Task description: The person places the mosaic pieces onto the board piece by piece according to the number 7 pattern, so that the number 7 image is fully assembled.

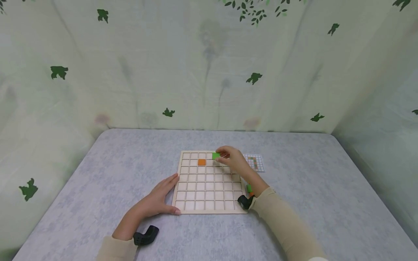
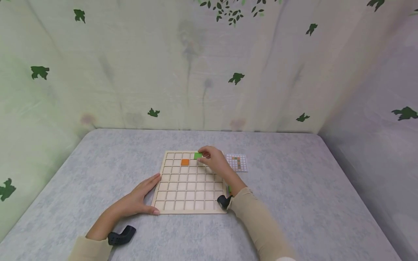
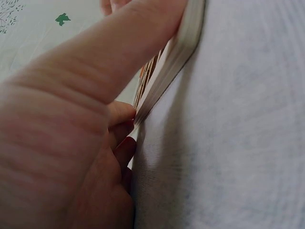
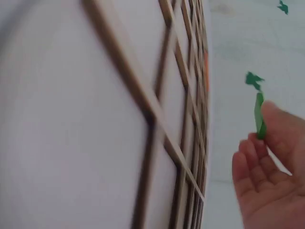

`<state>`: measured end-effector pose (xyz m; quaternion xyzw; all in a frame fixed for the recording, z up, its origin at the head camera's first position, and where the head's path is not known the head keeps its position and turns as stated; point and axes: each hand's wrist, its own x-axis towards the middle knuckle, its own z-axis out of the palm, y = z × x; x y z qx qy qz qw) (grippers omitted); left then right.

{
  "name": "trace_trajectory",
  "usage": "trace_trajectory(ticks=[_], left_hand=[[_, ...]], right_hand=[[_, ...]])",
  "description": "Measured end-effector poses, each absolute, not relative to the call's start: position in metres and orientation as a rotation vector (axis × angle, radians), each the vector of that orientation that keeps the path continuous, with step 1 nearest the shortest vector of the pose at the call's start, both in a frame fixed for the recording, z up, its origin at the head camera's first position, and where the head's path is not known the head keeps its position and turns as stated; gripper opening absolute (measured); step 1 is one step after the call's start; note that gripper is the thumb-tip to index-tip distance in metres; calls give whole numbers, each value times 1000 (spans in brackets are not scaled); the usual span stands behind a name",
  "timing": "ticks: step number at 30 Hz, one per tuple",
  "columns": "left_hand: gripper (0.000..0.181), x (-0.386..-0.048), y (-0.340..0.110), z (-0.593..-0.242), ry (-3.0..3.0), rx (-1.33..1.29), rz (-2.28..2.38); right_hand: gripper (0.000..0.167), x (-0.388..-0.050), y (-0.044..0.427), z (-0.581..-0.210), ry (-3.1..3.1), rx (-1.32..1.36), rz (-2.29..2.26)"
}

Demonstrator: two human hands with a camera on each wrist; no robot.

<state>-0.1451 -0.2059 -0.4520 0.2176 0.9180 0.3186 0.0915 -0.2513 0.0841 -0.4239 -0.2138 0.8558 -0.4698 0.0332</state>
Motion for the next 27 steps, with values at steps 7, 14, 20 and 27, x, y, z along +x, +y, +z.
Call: trace_trajectory(ticks=[7,14,20,27], left_hand=[[115,-145,-206,-451,2714,632,955],[117,-146,-207,-452,2701,604,958],[117,-147,-208,-453,2703,614,971],[115,-147,-207,-454,2709,637,981]], right_hand=[[26,-260,72,-444,2564,-612,-1382],[22,-265,66,-446,2604,-606,-1298],[24,-265,63,-444,2617,-597,-1220],[31,-266,65,-443,2579,-655,-1190]])
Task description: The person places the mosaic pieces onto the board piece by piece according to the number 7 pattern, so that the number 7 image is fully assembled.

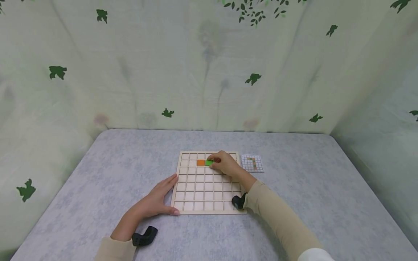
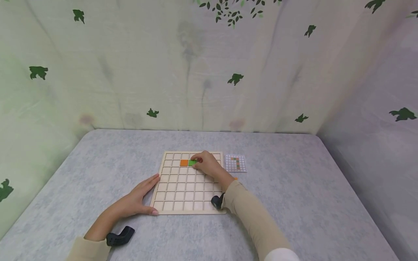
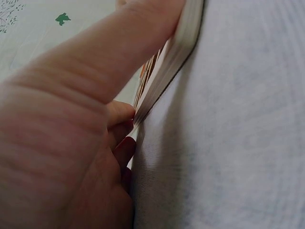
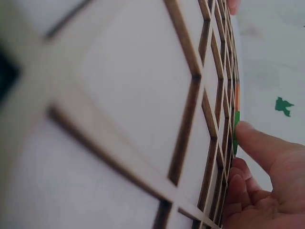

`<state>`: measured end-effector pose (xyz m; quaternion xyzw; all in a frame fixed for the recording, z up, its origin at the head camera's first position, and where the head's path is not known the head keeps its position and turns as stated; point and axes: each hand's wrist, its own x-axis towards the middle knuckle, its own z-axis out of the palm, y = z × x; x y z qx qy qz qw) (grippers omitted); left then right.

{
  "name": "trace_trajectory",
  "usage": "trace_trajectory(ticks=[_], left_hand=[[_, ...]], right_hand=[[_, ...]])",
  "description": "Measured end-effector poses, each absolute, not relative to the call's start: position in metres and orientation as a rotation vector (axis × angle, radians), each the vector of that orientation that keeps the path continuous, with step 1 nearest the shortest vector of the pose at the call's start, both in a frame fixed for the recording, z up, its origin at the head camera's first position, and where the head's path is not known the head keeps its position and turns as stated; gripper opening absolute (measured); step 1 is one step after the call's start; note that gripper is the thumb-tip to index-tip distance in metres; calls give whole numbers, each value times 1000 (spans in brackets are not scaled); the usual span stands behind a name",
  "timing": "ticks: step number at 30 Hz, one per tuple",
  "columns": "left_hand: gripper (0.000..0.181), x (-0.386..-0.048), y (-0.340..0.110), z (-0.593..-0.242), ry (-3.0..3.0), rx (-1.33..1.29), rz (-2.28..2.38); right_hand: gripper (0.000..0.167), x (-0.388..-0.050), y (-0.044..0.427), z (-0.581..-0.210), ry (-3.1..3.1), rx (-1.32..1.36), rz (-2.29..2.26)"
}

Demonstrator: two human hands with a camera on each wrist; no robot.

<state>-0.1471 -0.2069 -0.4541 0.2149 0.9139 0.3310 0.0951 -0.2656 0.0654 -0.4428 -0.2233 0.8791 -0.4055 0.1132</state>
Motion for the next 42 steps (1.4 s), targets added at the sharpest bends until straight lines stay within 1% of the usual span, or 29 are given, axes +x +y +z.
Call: trace_trajectory(ticks=[6,9,13,16,18,22,27,31,35,38,42], left_hand=[[114,-147,-208,-456,2703,644,983],[114,-148,-208,-457,2697,644,980],[116,-148,-208,-455,2702,643,974],[116,-148,-208,-454,2702,640,972],[116,-148,-208,-453,2703,640,971],[116,-147,-208,-454,2703,639,963],[116,-148,-208,-455,2705,638,967],[115,-147,-208,-455,2703,640,974],[115,-147,-208,-454,2702,635,974],[115,-147,-208,-454,2705,627,972],[115,-147,-208,-453,2710,625,968]], right_hand=[[39,-259,73,-433,2525,-624,-1317],[41,-243,80,-406,2507,-669,-1388],[45,-231,103,-390,2520,-736,-1446],[48,-232,129,-398,2569,-770,-1457],[47,-225,145,-398,2610,-754,-1442],[46,-212,173,-405,2663,-679,-1385],[48,-201,196,-422,2637,-602,-1327],[44,-200,207,-436,2593,-580,-1255],[34,-201,210,-444,2587,-605,-1188],[28,-202,208,-446,2617,-622,-1152],[24,-203,204,-444,2654,-593,-1109]])
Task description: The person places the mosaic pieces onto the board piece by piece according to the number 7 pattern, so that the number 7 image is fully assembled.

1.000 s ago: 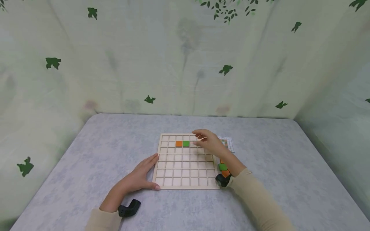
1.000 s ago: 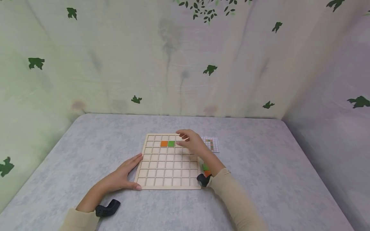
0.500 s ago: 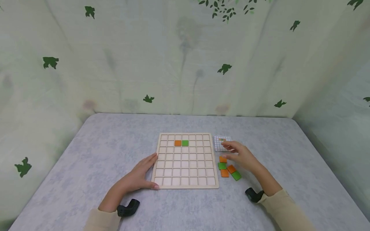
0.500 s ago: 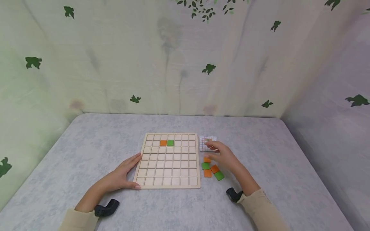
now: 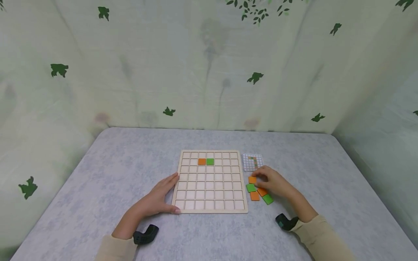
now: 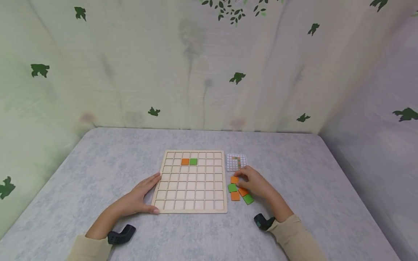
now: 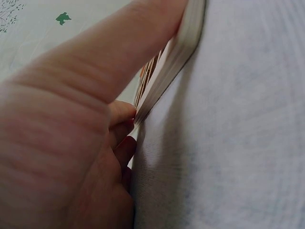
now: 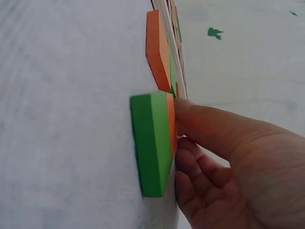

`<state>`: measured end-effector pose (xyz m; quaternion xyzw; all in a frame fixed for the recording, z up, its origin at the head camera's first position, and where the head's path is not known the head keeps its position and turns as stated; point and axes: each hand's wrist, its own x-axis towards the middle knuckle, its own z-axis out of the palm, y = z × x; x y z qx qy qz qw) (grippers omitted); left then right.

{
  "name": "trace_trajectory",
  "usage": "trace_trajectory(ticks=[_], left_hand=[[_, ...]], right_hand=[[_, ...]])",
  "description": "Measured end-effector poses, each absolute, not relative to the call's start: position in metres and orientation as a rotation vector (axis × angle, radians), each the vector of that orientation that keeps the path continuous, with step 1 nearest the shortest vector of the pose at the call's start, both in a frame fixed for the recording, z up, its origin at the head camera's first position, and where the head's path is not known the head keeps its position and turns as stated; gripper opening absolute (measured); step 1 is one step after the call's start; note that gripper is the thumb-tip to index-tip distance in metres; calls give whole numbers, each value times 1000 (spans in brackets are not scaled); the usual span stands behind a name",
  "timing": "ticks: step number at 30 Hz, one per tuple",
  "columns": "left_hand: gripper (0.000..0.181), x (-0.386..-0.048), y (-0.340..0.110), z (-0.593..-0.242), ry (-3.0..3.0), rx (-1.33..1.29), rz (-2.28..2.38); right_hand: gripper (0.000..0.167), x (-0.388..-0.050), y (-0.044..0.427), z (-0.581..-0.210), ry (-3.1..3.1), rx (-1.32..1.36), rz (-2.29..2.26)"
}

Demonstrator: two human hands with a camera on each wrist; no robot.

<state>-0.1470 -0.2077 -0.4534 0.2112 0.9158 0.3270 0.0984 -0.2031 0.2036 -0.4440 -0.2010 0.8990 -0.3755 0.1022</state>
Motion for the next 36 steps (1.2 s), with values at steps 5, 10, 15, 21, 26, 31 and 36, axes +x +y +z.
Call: trace_trajectory(ticks=[5,10,15,21,26,31,36], left_hand=[[115,-147,-208,-452,2712,620,970],[115,-148,-208,-453,2711,617,969],[116,-148,-208,-453,2714,620,967],[116,-148,-208,-452,2712,611,968],[116,-147,-208,-452,2711,611,961],[115,-147,-207,-452,2704,625,969],[115,-146,-206,-452,2705,611,962]], right_hand=[[26,-206,198,-438,2658,-513,-1102],[27,-214,184,-428,2671,-583,-1161],[28,-223,163,-415,2707,-741,-1193],[31,-235,133,-404,2703,-861,-1270],[30,-248,110,-409,2686,-857,-1284],[29,-258,98,-424,2639,-732,-1270],[27,-262,91,-434,2634,-611,-1186]])
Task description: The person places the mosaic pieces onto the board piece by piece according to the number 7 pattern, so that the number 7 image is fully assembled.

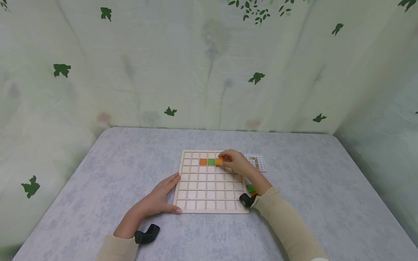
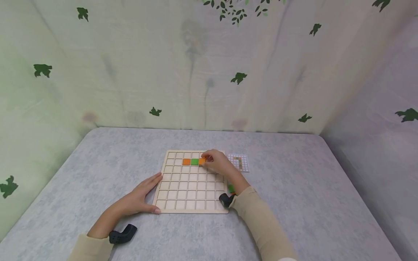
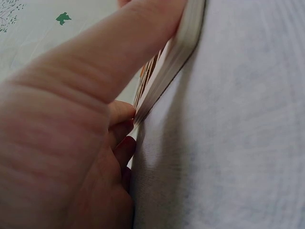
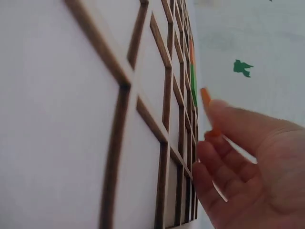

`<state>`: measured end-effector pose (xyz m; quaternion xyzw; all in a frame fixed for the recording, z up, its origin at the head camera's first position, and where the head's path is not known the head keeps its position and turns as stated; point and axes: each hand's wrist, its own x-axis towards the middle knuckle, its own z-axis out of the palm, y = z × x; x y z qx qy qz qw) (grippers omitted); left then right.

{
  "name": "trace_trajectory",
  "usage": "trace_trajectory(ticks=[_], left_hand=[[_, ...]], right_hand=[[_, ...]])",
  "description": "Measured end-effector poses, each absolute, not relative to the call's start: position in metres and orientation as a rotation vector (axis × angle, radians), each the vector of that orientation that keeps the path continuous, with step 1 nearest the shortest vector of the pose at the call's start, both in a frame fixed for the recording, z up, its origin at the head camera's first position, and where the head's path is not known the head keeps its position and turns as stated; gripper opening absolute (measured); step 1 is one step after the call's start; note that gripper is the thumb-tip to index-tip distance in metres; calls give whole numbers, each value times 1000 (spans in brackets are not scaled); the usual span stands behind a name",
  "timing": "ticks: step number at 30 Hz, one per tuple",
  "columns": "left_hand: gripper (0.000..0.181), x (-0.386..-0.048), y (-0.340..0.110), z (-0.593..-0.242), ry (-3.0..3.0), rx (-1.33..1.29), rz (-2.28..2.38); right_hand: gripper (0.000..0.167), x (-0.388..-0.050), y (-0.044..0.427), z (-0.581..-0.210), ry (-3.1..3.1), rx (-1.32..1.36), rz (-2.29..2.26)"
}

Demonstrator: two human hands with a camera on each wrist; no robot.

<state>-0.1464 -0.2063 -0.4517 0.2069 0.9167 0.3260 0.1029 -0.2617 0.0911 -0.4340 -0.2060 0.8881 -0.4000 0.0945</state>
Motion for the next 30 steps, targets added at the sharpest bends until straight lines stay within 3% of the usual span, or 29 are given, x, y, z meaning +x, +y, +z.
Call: trace_trajectory(ticks=[9,16,30], left_hand=[[115,-146,-207,-453,2701,618,979],[116,-147,-207,-455,2701,614,991],[116,-147,-207,-454,2714,627,978]], right_hand=[[22,-264,87,-442,2696,-608,-1093],[33,-262,92,-438,2645,-593,-1142],[44,-223,150,-404,2665,-729,-1304]])
